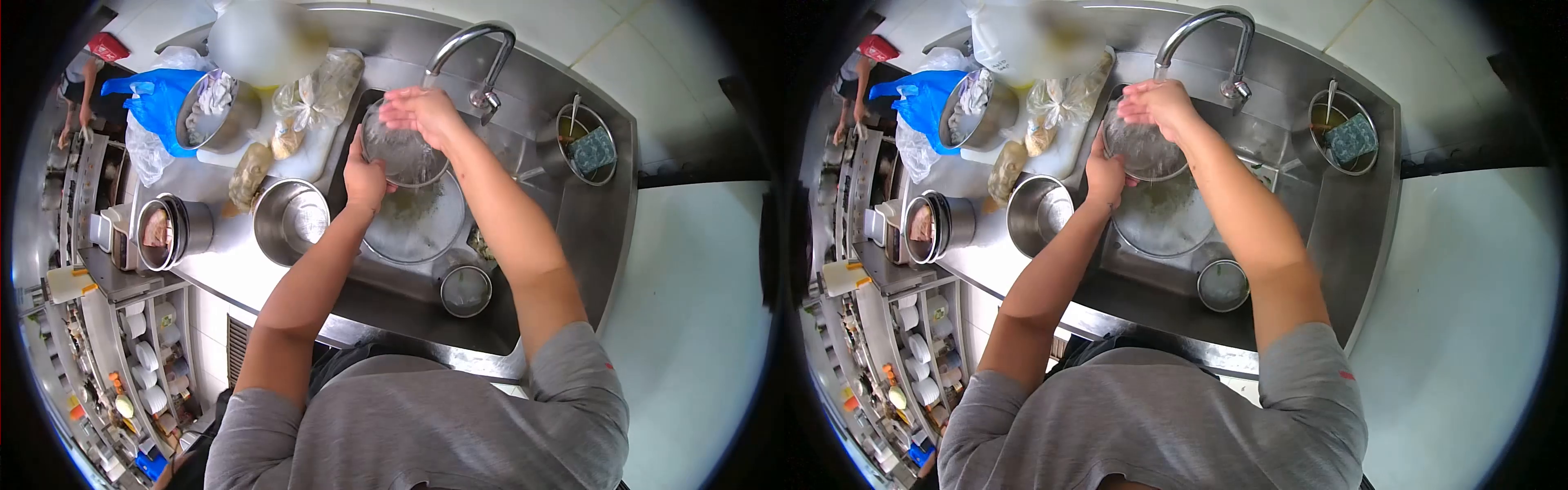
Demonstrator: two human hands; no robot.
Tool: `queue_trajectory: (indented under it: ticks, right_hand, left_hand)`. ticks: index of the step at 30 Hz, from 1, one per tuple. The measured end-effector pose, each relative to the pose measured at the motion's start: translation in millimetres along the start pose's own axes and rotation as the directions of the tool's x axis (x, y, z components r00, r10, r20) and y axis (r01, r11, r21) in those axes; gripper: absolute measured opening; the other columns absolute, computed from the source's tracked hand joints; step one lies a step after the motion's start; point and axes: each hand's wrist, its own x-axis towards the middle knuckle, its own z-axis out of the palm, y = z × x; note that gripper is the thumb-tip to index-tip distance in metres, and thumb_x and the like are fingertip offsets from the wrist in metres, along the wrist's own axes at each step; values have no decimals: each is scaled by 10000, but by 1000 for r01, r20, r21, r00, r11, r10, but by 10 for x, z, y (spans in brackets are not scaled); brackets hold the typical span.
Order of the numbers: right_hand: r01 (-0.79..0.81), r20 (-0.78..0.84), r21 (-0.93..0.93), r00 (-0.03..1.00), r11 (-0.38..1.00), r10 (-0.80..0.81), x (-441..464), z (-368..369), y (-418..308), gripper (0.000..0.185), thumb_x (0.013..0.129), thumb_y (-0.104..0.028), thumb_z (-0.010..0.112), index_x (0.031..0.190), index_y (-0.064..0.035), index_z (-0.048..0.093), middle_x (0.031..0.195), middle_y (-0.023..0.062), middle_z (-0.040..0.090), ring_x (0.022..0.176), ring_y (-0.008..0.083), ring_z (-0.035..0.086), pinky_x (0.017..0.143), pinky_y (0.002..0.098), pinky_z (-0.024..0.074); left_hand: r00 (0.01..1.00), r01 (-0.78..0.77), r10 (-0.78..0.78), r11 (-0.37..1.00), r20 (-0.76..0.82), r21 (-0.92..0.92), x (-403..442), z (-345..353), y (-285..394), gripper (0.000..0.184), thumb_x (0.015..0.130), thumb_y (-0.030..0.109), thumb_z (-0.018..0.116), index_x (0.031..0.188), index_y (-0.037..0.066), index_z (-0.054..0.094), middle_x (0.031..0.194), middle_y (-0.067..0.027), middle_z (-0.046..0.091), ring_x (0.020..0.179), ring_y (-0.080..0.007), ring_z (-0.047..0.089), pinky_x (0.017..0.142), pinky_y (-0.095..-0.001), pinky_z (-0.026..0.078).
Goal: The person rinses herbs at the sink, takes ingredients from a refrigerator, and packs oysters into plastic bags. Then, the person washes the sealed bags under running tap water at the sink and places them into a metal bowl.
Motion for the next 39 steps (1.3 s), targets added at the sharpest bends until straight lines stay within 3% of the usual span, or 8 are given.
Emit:
queue_trajectory:
  ticks: [8,14,16,21,28,32,37,39]
  right_hand:
    - [-49,-292,-3,955,999,46,94,89,507,296,830,-233,666,893,50,608,844,119,635,789,235,600,682,400,472]
    - [104,-538,-51,835,993,-115,-376,-85,375,341,886,-254,611,987,72,626,916,138,648,845,170,577,767,319,456]
    - [121,-551,106,833,987,-43,-485,-224,377,409,896,-318,603,1060,56,621,962,123,652,879,162,572,810,304,444]
    - [222,-594,572,776,789,212,-657,-407,462,320,881,-312,617,1005,-17,597,1023,88,603,936,258,591,856,456,482]
    - [167,-732,311,670,936,124,-495,-66,898,497,949,-349,489,1233,59,476,1257,162,520,1145,244,477,975,341,349]
    - [399,-681,620,701,676,211,-564,-139,999,391,939,-363,512,1094,-6,558,1076,111,589,1020,224,539,907,358,404]
    - [344,-500,820,820,457,280,-715,-320,961,297,922,-362,542,981,-73,574,866,25,583,789,209,563,752,397,478]
    - [372,-558,791,765,486,321,-615,-423,1070,306,922,-368,539,980,-70,574,850,24,578,760,201,550,753,398,475]
  left_hand:
    - [871,-490,433,745,230,452,-235,188,38,599,795,61,560,1365,119,384,1399,-240,347,1052,-401,553,851,-415,475]
    - [457,-672,793,11,403,741,293,257,219,381,879,281,532,1191,62,534,1236,-156,542,954,-363,580,870,-415,439]
    - [857,-503,280,267,433,822,423,340,643,457,911,351,468,1243,38,495,1217,-148,562,1043,-366,546,907,-388,418]
    - [933,-341,226,807,281,482,1061,405,252,696,879,511,480,1366,27,366,1285,-199,512,1132,-346,513,970,-372,382]
    - [797,-534,557,469,233,704,362,660,143,584,870,560,456,1296,164,510,1325,-207,460,1202,-359,458,1021,-388,347]
    - [799,-506,363,836,480,209,720,441,155,524,907,456,483,1306,116,502,1360,-153,458,1276,-266,405,1045,-324,295]
    - [968,149,-224,881,117,449,907,100,19,522,952,400,384,1313,32,470,1370,-179,440,1266,-289,411,1048,-324,278]
    - [962,-217,125,890,243,401,922,124,-192,481,962,353,364,1285,20,491,1350,-200,450,1238,-322,429,1047,-338,288]
